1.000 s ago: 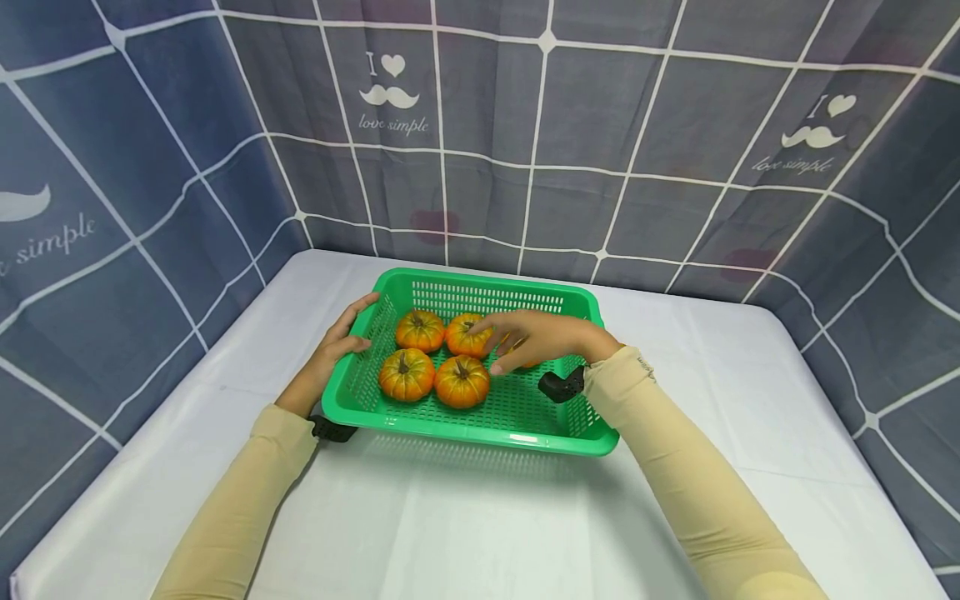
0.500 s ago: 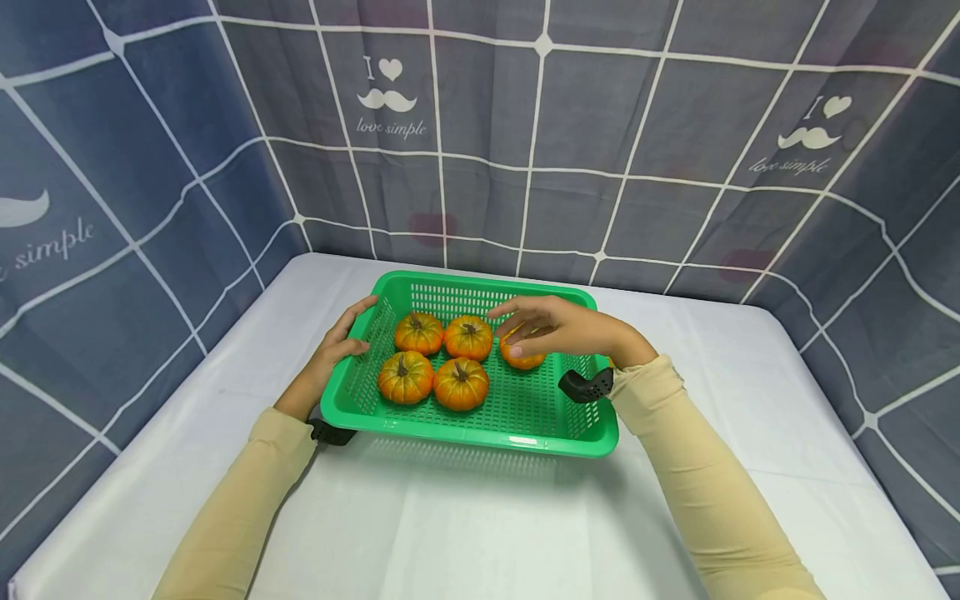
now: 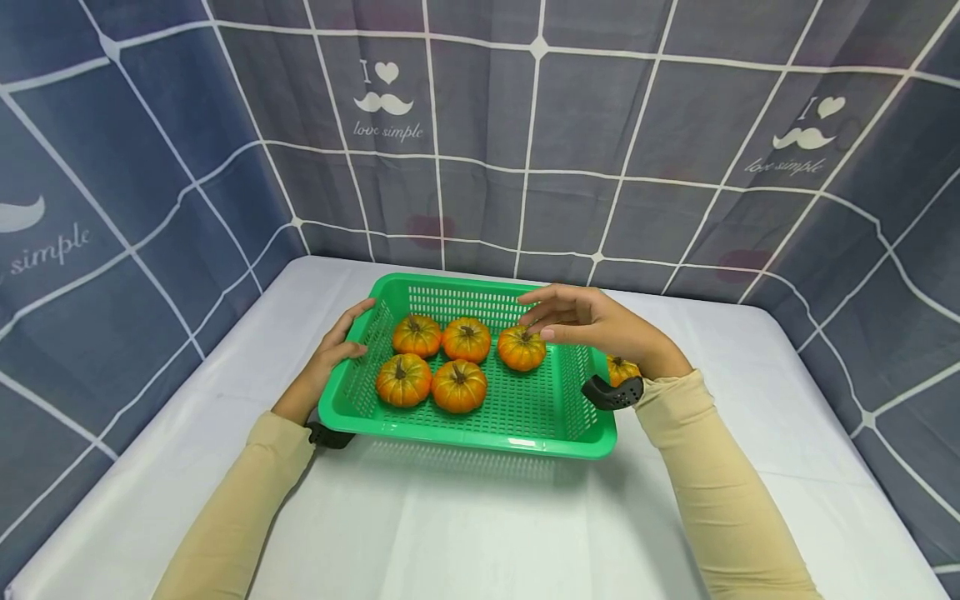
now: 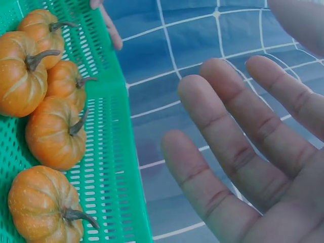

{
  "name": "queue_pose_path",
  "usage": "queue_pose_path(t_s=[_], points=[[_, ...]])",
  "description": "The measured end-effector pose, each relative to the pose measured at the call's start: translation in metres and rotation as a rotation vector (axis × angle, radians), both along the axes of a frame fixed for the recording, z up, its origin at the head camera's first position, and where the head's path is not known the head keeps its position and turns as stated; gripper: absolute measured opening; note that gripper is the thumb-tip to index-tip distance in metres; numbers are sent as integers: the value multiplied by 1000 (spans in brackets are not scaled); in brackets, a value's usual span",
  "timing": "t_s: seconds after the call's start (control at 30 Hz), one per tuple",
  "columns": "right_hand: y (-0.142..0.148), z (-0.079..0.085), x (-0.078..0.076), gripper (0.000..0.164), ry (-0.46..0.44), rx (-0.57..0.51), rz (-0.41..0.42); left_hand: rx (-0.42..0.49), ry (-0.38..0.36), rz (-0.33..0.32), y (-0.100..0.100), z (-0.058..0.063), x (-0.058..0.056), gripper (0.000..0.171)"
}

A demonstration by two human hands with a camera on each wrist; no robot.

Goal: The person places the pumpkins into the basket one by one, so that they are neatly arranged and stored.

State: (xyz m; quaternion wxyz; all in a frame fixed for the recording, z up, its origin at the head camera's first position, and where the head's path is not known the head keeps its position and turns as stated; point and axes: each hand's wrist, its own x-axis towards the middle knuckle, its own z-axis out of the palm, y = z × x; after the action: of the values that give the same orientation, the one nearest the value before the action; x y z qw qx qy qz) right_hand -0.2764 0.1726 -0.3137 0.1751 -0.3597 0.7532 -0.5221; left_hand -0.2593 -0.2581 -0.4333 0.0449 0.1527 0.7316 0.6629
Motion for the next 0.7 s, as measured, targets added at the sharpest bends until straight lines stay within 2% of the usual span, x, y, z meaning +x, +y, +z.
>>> queue_pose_path(t_s=[0.27,0.57,0.7], points=[[16,-4,4,41,13,-87,-47,-45,51,25,1,-1,-2,79],[34,-12,9,38,24,-112,-149,-75,80,39,1,-1,-2,79],[42,-19,9,37,38,-167,-205,-71,77,36,2,0,-3,80]])
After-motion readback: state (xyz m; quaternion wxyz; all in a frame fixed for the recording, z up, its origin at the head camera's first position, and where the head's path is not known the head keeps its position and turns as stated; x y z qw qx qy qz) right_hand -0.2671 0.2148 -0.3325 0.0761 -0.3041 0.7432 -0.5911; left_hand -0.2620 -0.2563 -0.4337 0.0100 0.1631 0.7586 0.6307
